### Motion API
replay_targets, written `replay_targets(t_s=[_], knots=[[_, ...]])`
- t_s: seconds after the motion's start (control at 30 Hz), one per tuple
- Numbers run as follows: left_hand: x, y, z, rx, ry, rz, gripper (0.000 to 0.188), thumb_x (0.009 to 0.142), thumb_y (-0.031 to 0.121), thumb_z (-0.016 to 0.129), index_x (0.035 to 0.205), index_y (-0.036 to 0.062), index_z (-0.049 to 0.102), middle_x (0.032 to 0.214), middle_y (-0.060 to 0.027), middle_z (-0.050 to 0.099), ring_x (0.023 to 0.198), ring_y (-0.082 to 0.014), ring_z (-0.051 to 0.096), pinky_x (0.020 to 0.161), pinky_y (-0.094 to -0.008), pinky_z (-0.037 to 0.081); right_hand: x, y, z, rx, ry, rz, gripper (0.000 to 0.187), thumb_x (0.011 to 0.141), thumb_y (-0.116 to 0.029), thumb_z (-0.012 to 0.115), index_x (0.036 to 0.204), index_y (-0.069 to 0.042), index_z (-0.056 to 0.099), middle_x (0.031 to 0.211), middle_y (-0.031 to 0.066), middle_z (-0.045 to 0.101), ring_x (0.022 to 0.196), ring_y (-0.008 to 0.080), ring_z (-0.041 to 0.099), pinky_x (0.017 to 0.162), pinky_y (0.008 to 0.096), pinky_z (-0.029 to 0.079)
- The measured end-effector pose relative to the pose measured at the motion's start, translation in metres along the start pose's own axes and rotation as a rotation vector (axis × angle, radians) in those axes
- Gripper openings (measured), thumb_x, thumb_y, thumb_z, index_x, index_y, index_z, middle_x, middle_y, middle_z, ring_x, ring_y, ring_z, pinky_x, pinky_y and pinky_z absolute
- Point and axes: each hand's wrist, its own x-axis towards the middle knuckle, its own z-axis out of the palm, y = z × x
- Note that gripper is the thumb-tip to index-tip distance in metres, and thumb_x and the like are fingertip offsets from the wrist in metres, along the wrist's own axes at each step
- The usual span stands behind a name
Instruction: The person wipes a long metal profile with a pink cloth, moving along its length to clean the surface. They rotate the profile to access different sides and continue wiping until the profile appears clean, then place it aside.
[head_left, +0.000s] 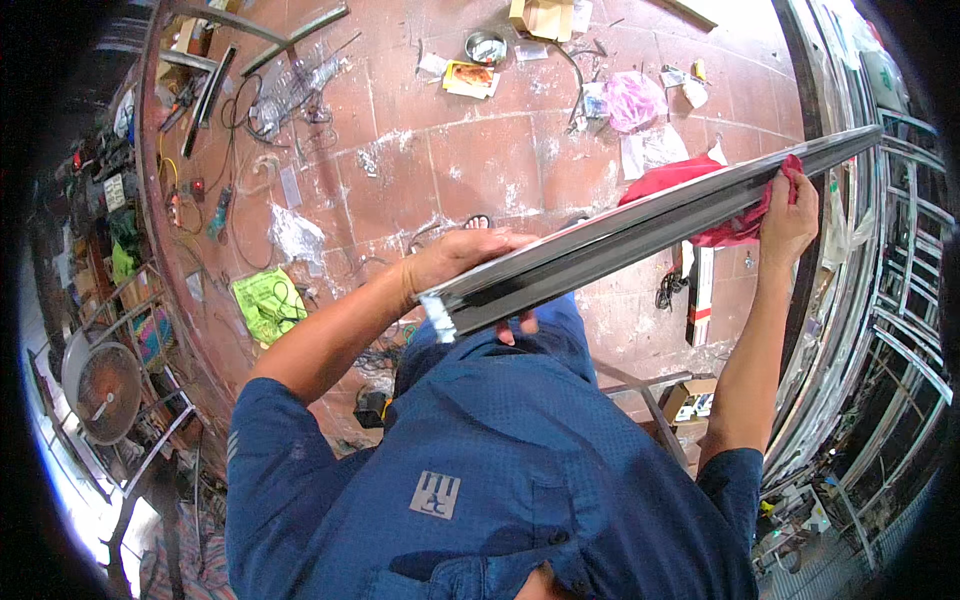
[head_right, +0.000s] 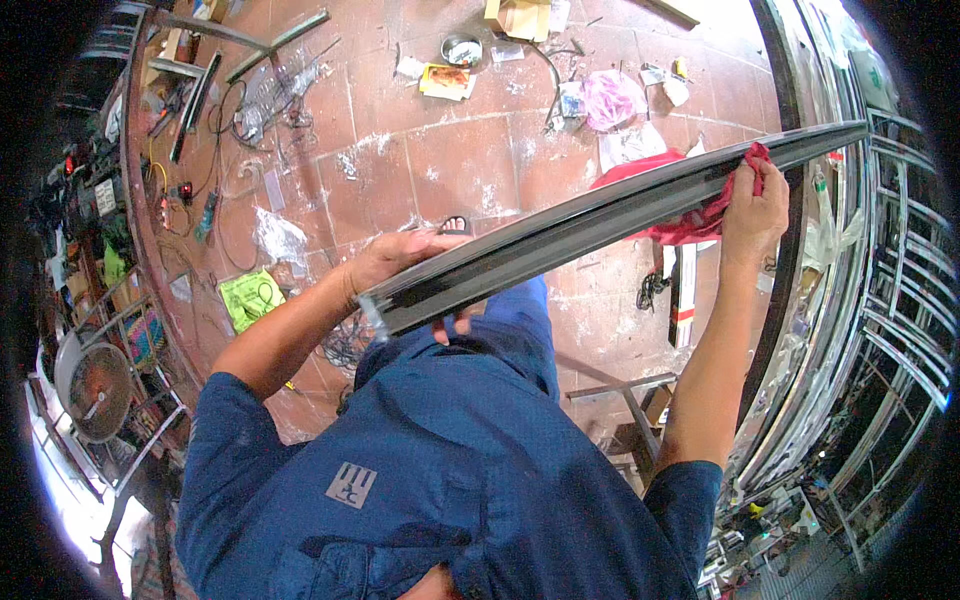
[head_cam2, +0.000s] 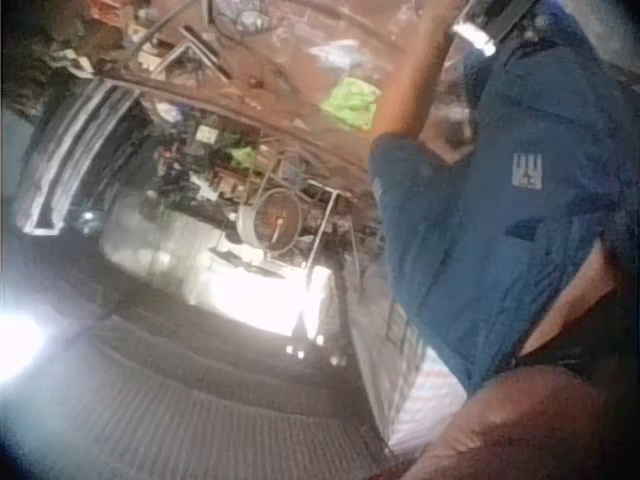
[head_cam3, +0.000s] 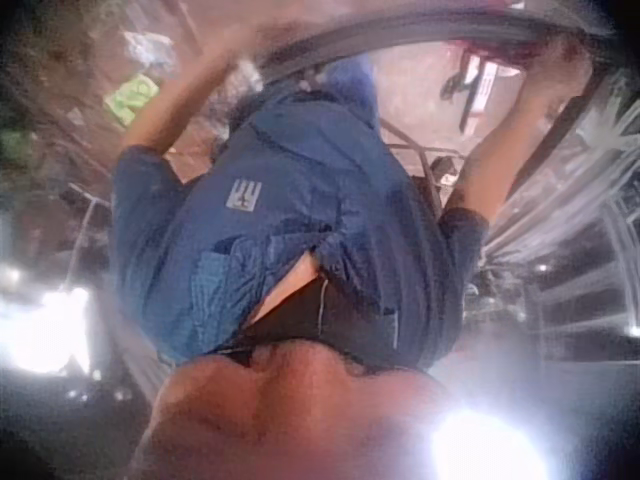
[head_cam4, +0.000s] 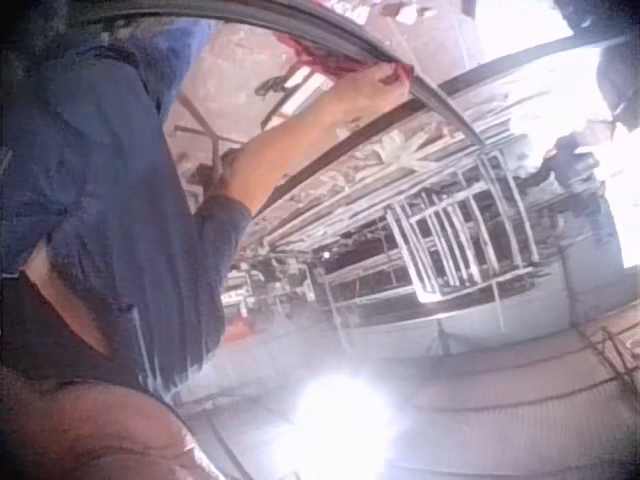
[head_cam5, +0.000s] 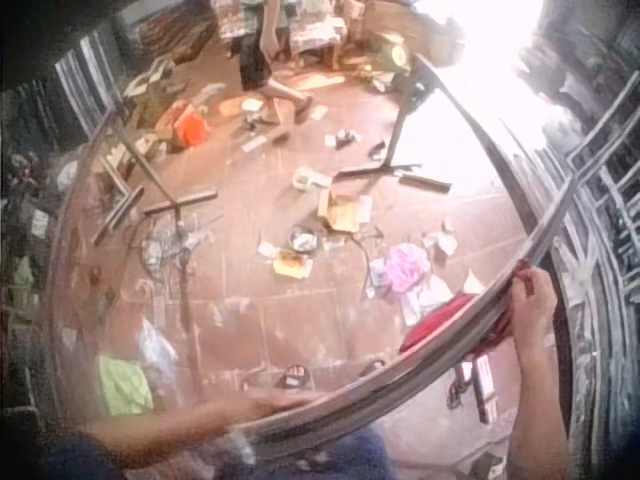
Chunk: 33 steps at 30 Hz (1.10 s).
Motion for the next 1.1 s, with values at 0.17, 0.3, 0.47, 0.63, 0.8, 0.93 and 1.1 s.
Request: replay_targets(t_s=[0.17, 0.3, 0.47, 0.63, 0.8, 0.93, 1.1], knots=[[0.003, -0.009, -0.01, -0.158, 0.03, 0.029, 0.065, 0.112, 0.046, 0.048, 0.154, -0.0029, 0.044, 0.117, -0.0318, 0.068, 0.095, -0.0495, 0.076, 0.066, -0.0579, 0.069, -0.002, -0.013, 0.003, -0.081, 0.031, -0.118, 0.027, 0.098, -0.022, 0.071, 0.115, -0.002, 0.079, 0.119, 0.0175, 0.074, 0.113, 0.0334, 0.07, 0.101, 0.042, 0.053], [0.01, -0.017, -0.016, -0.443, -0.103, 0.073, 0.062, 0.114, 0.042, 0.042, 0.146, -0.0097, 0.05, 0.109, -0.0338, 0.069, 0.09, -0.0503, 0.075, 0.062, -0.0577, 0.069, -0.008, -0.063, -0.002, -0.075, -0.108, -0.247, 0.024, 0.098, -0.021, 0.073, 0.112, -0.004, 0.081, 0.12, 0.0143, 0.074, 0.112, 0.0325, 0.069, 0.101, 0.0415, 0.053], [0.013, -0.025, -0.033, -0.497, -0.325, 0.131, 0.065, 0.107, 0.045, 0.053, 0.152, -0.0018, 0.052, 0.112, -0.0345, 0.067, 0.078, -0.0446, 0.067, 0.055, -0.0519, 0.061, -0.048, -0.165, -0.004, -0.018, -0.284, -0.412, 0.015, 0.091, -0.018, 0.077, 0.1, -0.008, 0.081, 0.112, 0.0088, 0.073, 0.101, 0.0314, 0.069, 0.09, 0.043, 0.055], [0.033, -0.039, -0.032, -0.663, -0.446, 0.183, 0.076, 0.105, 0.066, 0.05, 0.148, 0.004, 0.055, 0.118, -0.0308, 0.065, 0.069, -0.0356, 0.057, 0.056, -0.0439, 0.054, -0.085, -0.253, -0.012, 0.08, -0.518, -0.573, 0.009, 0.083, -0.019, 0.078, 0.088, -0.012, 0.076, 0.106, 0.0067, 0.068, 0.091, 0.0302, 0.064, 0.08, 0.0422, 0.055], [0.021, -0.037, -0.023, -0.424, -0.208, 0.253, 0.068, 0.102, 0.07, 0.054, 0.145, 0.0176, 0.059, 0.106, -0.0194, 0.071, 0.073, -0.0387, 0.065, 0.044, -0.0409, 0.052, -0.101, -0.28, -0.016, 0.208, -0.634, -0.651, 0.009, 0.081, -0.019, 0.078, 0.085, -0.012, 0.074, 0.107, 0.0091, 0.067, 0.093, 0.03, 0.065, 0.08, 0.0423, 0.056], [0.025, -0.037, -0.021, -0.552, -0.172, 0.151, 0.068, 0.104, 0.062, 0.055, 0.148, 0.0106, 0.058, 0.114, -0.0233, 0.073, 0.076, -0.0407, 0.072, 0.044, -0.0409, 0.056, -0.065, -0.221, -0.018, -0.07, -0.504, -0.55, 0.011, 0.087, -0.019, 0.077, 0.09, -0.009, 0.078, 0.11, 0.0126, 0.069, 0.101, 0.0325, 0.067, 0.087, 0.0445, 0.056], [0.033, -0.039, -0.022, -0.508, -0.205, 0.229, 0.063, 0.106, 0.056, 0.055, 0.144, 0.0058, 0.059, 0.114, -0.0227, 0.074, 0.074, -0.0419, 0.076, 0.048, -0.0478, 0.063, -0.073, -0.226, -0.021, 0.0, -0.538, -0.562, 0.013, 0.083, -0.017, 0.078, 0.093, -0.008, 0.076, 0.113, 0.011, 0.067, 0.1, 0.0325, 0.067, 0.085, 0.0448, 0.056]])
